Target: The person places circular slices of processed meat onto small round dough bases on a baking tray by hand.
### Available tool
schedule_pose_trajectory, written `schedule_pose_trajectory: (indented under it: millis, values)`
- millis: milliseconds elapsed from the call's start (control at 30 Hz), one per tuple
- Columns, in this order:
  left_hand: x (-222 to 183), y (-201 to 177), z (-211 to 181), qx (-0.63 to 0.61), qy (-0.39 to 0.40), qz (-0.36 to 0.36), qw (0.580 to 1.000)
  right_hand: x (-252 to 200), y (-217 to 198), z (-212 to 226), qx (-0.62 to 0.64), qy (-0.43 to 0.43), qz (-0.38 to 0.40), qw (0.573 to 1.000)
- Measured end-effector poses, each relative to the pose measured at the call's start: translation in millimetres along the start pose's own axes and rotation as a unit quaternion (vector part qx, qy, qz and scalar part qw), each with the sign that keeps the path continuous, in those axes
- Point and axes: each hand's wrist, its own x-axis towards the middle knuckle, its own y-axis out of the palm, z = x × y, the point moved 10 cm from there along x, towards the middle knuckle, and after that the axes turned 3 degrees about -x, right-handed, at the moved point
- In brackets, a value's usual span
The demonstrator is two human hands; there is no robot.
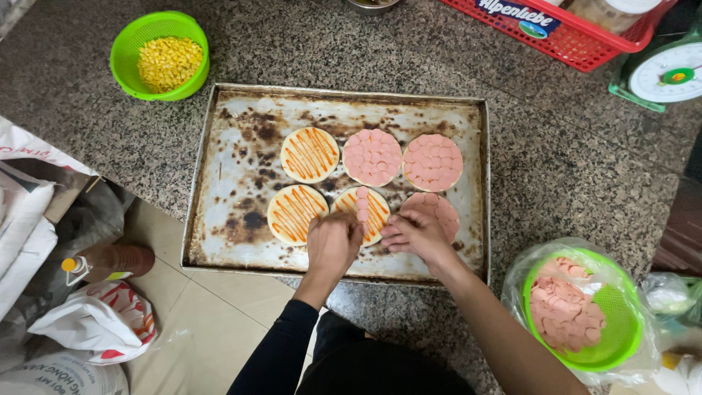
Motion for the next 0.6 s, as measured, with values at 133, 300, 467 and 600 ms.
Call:
schedule_pose_trajectory:
  millis: [133, 300, 467, 600]
  values:
    - [1, 7, 5, 0.027, -0.013, 0.024, 0.999, 0, 1, -2, 0.011, 0.008, -0.003, 1.000]
    - [1, 11, 3, 0.060, 0.011, 0.014, 0.998, 1, 3, -6, 0.024, -0.005, 0.004, 1.000]
    - [3, 14, 5, 0.070, 0.002, 0.021, 0.997, -3, 7, -5, 0.038, -0.005, 0.016, 0.999]
    - [4, 4, -7, 0.055, 0.037, 0.004, 0.998, -20, 2, 9, 0.036, -0.026, 0.021, 0.999]
